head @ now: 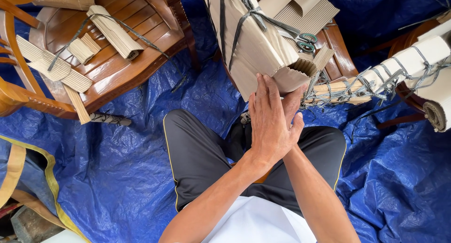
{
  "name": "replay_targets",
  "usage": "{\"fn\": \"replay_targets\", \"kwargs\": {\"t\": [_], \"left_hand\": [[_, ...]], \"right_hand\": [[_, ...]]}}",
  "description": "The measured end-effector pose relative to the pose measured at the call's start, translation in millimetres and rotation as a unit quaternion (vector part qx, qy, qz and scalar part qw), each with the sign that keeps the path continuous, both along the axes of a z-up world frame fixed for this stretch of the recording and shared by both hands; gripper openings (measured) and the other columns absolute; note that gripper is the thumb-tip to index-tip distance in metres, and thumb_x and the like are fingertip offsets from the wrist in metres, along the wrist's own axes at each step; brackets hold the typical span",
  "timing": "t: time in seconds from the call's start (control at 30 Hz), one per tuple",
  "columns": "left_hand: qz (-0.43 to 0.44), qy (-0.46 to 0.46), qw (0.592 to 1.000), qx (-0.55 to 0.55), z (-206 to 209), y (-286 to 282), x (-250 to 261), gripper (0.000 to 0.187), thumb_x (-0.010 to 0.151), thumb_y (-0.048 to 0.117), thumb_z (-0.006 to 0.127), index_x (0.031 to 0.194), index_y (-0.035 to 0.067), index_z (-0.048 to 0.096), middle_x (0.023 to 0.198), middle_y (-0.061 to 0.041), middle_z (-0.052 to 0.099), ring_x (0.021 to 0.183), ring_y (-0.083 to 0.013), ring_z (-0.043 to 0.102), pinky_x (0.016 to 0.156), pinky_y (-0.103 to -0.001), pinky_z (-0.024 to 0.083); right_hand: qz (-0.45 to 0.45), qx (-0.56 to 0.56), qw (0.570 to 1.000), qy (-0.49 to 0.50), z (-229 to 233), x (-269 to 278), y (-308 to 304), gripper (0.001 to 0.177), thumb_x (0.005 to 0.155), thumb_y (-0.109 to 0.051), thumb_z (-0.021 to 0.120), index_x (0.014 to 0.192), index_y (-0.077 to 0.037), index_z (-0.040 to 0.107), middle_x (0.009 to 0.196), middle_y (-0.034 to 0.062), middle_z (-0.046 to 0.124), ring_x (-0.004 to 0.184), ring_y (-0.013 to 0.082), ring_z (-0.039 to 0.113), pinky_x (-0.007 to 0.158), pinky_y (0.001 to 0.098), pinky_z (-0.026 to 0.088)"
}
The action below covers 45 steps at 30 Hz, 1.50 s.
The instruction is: Wrapping wooden chairs with protective corrugated cardboard and securing them with plastic ties for shipment or storage.
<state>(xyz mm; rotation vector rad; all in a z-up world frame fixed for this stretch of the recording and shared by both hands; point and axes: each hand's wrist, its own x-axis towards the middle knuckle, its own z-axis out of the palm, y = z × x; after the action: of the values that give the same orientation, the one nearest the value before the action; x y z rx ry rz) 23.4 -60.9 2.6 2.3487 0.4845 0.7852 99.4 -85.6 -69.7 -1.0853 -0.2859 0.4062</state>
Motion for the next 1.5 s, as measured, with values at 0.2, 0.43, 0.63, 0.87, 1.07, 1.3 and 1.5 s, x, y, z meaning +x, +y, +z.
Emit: {"fn": "replay_targets", "kwargs": {"t": [0.2, 0.43, 0.63, 0.87, 1.07, 1.3, 1.5], "left_hand": [[0.038, -0.008, 0.997, -0.072, -4, -12, 11, 0.110, 0.076, 0.026, 0.076, 0.157, -0.014, 0.012, 0.162, -0.044, 0.016, 0.155, -0.0523, 0.019, 0.126, -0.062, 0.019], [0.012, -0.026, 0.997, -0.067, -9, -2, 0, 0.111, 0.075, 0.025, 0.074, 0.158, -0.014, 0.010, 0.163, -0.044, 0.012, 0.155, -0.0532, 0.019, 0.126, -0.061, 0.020], [-0.018, -0.056, 0.996, -0.068, -13, 13, -21, 0.103, 0.087, 0.027, 0.070, 0.161, -0.011, 0.011, 0.166, -0.041, 0.015, 0.158, -0.0517, 0.022, 0.129, -0.059, 0.020], [-0.009, -0.093, 0.993, -0.070, -22, 17, -37, 0.096, 0.098, 0.034, 0.064, 0.164, -0.007, 0.008, 0.169, -0.037, 0.013, 0.161, -0.0482, 0.022, 0.132, -0.057, 0.020], [0.006, -0.095, 0.993, -0.074, -25, 17, -42, 0.096, 0.097, 0.030, 0.064, 0.165, -0.007, 0.006, 0.170, -0.037, 0.012, 0.161, -0.0490, 0.021, 0.133, -0.058, 0.020], [-0.008, -0.118, 0.988, -0.100, -25, 17, -47, 0.095, 0.097, 0.028, 0.064, 0.165, -0.006, 0.008, 0.171, -0.037, 0.010, 0.161, -0.0514, 0.022, 0.132, -0.059, 0.024], [-0.027, -0.152, 0.982, -0.105, -32, 29, -66, 0.091, 0.099, 0.024, 0.066, 0.165, -0.007, 0.010, 0.172, -0.034, 0.015, 0.164, -0.0481, 0.023, 0.132, -0.051, 0.023]], "right_hand": [[-0.127, -0.048, 0.990, -0.043, -74, 22, -2, 0.058, 0.113, -0.044, 0.030, 0.150, 0.000, 0.043, 0.140, 0.0168, 0.057, 0.127, 0.0226, 0.058, 0.107, 0.0337, 0.048], [-0.029, 0.044, 0.998, -0.045, 0, -1, -1, 0.050, 0.111, -0.037, 0.043, 0.149, -0.004, 0.039, 0.143, 0.0170, 0.054, 0.130, 0.0268, 0.057, 0.109, 0.0376, 0.049], [-0.139, -0.371, 0.850, -0.347, 13, -4, -12, 0.070, 0.098, -0.032, 0.081, 0.143, 0.005, 0.042, 0.134, 0.0225, 0.057, 0.120, 0.0355, 0.063, 0.100, 0.0454, 0.052], [-0.127, -0.357, 0.865, -0.330, 23, -10, -14, 0.079, 0.089, -0.032, 0.091, 0.135, 0.005, 0.039, 0.126, 0.0213, 0.055, 0.111, 0.0362, 0.064, 0.089, 0.0470, 0.056], [-0.150, -0.362, 0.843, -0.369, 9, -14, -14, 0.094, 0.082, -0.032, 0.096, 0.142, 0.006, 0.034, 0.130, 0.0235, 0.049, 0.118, 0.0389, 0.057, 0.097, 0.0497, 0.050], [-0.162, -0.396, 0.817, -0.387, -2, -14, -20, 0.105, 0.081, -0.037, 0.099, 0.148, 0.005, 0.030, 0.139, 0.0229, 0.040, 0.131, 0.0388, 0.047, 0.109, 0.0504, 0.043], [-0.171, -0.340, 0.835, -0.397, -2, -26, -31, 0.124, 0.080, -0.028, 0.100, 0.161, 0.004, 0.012, 0.160, 0.0247, 0.026, 0.153, 0.0394, 0.034, 0.128, 0.0492, 0.031]]}}
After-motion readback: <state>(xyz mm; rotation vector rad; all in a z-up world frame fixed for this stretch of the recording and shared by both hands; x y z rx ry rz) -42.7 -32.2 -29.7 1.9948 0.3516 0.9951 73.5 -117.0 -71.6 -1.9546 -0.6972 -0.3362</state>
